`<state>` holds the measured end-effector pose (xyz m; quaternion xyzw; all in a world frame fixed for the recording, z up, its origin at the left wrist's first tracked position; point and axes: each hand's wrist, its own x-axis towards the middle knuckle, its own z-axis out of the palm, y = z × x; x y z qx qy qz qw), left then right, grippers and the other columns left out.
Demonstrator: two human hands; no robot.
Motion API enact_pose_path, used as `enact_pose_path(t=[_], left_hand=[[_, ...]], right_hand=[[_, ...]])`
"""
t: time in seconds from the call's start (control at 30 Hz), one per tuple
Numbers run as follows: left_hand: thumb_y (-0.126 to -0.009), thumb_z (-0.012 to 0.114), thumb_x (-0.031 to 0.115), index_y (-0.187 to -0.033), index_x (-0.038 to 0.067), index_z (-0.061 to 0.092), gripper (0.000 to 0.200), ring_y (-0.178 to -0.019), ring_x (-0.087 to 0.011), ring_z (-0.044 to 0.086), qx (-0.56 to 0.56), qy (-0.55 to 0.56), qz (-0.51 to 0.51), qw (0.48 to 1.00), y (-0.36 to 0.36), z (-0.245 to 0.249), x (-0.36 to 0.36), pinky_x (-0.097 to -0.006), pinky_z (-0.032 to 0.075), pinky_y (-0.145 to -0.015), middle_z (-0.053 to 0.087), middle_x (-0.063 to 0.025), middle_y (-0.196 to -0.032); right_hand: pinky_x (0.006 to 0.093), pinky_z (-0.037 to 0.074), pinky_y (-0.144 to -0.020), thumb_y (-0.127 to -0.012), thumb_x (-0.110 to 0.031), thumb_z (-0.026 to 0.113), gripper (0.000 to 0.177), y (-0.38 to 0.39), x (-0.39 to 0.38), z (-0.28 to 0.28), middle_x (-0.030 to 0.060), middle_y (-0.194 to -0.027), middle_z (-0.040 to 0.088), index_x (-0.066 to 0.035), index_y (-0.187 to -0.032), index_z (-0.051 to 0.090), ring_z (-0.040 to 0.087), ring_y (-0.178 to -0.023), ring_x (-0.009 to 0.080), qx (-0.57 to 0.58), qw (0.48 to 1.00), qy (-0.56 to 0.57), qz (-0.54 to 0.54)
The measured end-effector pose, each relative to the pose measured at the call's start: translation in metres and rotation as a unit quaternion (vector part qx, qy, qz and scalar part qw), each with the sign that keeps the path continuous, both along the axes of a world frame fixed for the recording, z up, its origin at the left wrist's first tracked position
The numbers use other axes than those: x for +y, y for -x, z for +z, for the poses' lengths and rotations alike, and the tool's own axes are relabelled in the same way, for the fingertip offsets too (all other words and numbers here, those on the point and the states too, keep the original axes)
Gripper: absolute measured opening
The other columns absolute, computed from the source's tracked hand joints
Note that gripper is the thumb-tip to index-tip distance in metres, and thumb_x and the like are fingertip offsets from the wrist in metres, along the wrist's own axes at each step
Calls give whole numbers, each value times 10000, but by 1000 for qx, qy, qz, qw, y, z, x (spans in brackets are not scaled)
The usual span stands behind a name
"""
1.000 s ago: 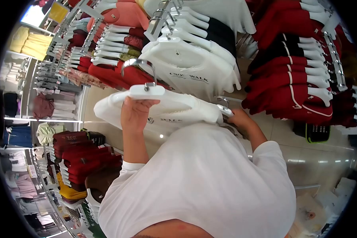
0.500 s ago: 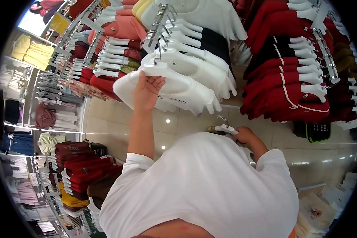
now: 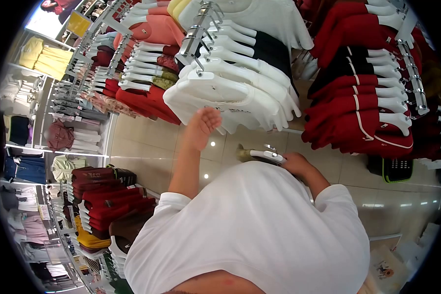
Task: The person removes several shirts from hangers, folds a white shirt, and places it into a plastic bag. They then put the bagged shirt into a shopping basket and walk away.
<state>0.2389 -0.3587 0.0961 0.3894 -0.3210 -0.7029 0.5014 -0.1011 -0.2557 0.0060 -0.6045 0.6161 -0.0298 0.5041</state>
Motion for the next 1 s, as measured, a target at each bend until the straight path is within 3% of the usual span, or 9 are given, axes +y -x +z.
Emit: enact_pose_path(t=[0.2, 0.4, 0.5, 0.6, 0.7, 0.9, 1.0], left_hand=[[-979, 512, 326, -1178, 6, 598, 387, -987, -172, 604, -296, -41, -45, 953, 6, -73, 58, -315, 471, -894, 650, -67, -1089], [-971, 539, 305, -1185, 20, 625, 367, -903, -115, 569, -440, -23, -107, 891, 23, -76, 82, -260, 447, -793, 658, -31, -1013], [-975, 526, 325, -1173, 20, 631, 379, -868, -158, 602, -490, -7, -117, 864, 31, -62, 81, -288, 465, -778, 678, -85, -957], [-968, 477, 405, -1174, 25, 635, 459, -921, -334, 654, -523, 72, -106, 843, 34, -57, 79, -380, 495, -822, 682, -219, -971], [-973, 460, 422, -1159, 30, 644, 471, -950, -380, 640, -526, 65, -103, 842, 39, -41, 81, -415, 490, -834, 679, -221, -1013], [-985, 437, 423, -1123, 28, 656, 472, -917, -375, 640, -547, 55, -134, 824, 48, -7, 84, -417, 489, -810, 682, -207, -983], [-999, 419, 397, -1089, 15, 658, 460, -885, -372, 641, -521, 67, -124, 842, 52, -1, 85, -408, 488, -784, 680, -209, -961]], right_hand=[[393, 514, -781, -686, -274, 683, 393, -13, -18, 23, 184, -943, 694, -68, -1019, 700, 669, -857, 318, -36, 999, 36, 20], [397, 509, -775, -689, -304, 669, 387, -23, -36, 63, 174, -934, 693, -76, -1000, 703, 659, -867, 332, -12, 996, 52, 65], [401, 503, -763, -689, -301, 665, 376, -27, -42, 79, 178, -929, 686, -70, -983, 702, 653, -865, 334, -23, 994, 71, 85], [409, 496, -749, -690, -298, 666, 364, -30, -46, 87, 182, -918, 679, -66, -968, 701, 646, -853, 342, -35, 989, 93, 105], [418, 492, -738, -697, -296, 668, 351, -35, -47, 91, 186, -908, 675, -62, -957, 699, 641, -840, 352, -46, 987, 104, 116], [424, 490, -729, -715, -306, 676, 352, -40, -47, 93, 200, -895, 670, -37, -942, 697, 639, -831, 356, -74, 982, 115, 133], [427, 491, -724, -723, -319, 679, 361, -41, -46, 93, 200, -882, 672, -30, -940, 698, 641, -823, 356, -82, 981, 110, 138]])
